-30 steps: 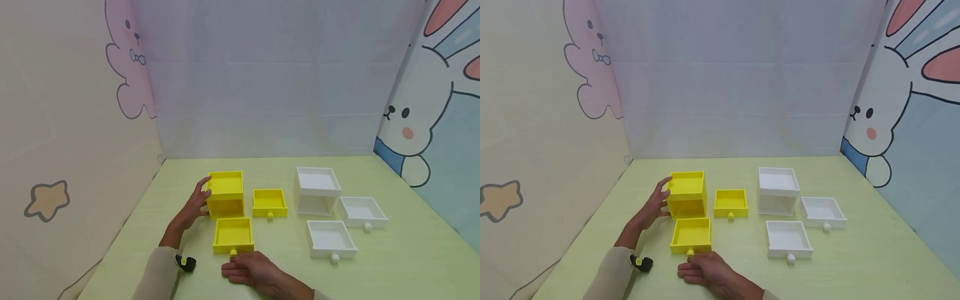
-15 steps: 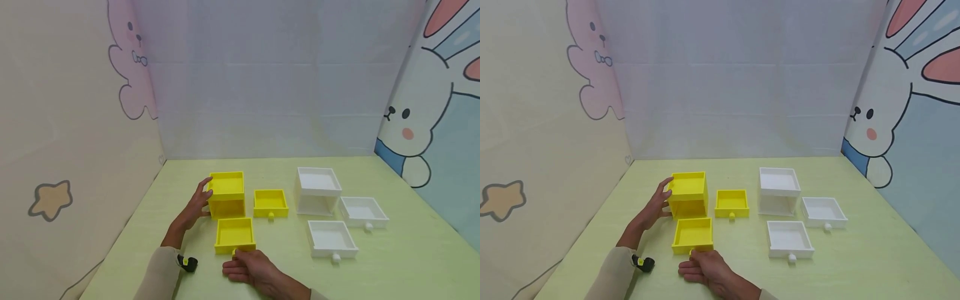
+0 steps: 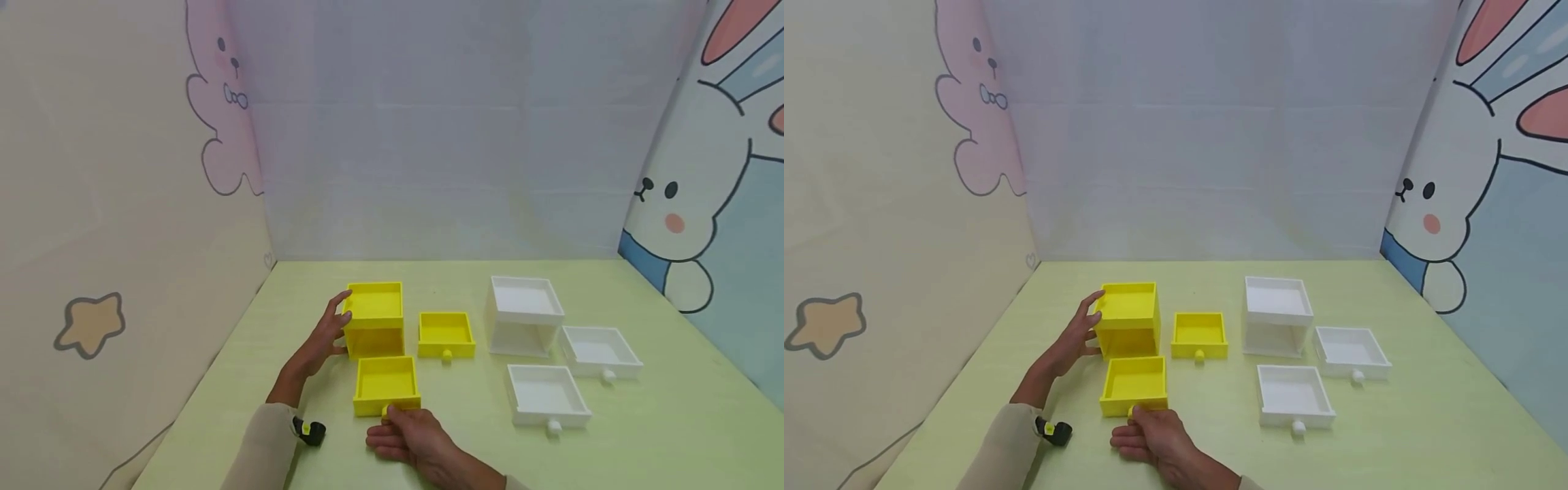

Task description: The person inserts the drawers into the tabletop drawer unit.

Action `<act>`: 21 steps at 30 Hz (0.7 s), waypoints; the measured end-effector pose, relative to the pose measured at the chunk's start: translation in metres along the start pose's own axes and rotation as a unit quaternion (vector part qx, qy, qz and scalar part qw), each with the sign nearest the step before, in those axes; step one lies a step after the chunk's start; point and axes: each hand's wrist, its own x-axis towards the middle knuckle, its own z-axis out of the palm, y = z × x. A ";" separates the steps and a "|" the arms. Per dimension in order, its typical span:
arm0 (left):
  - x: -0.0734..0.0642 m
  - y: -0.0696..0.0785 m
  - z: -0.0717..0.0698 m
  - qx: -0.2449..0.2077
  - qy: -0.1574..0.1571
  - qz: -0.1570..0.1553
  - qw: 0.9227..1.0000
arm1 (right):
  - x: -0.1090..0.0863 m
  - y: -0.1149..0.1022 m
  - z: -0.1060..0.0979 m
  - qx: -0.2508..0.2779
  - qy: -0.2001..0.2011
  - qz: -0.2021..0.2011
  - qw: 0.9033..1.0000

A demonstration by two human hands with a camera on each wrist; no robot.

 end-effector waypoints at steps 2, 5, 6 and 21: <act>-0.001 -0.001 0.000 -0.002 -0.005 0.005 1.000 | 0.001 0.000 0.000 0.001 0.003 0.004 1.000; -0.002 0.000 -0.001 -0.006 -0.008 0.012 1.000 | 0.002 -0.001 0.000 0.004 0.004 0.005 1.000; -0.002 0.000 -0.001 -0.007 -0.008 0.013 1.000 | 0.002 -0.001 0.000 0.005 0.002 0.004 1.000; -0.002 0.001 0.000 0.000 -0.008 0.013 1.000 | 0.001 0.002 0.003 0.001 -0.006 -0.026 1.000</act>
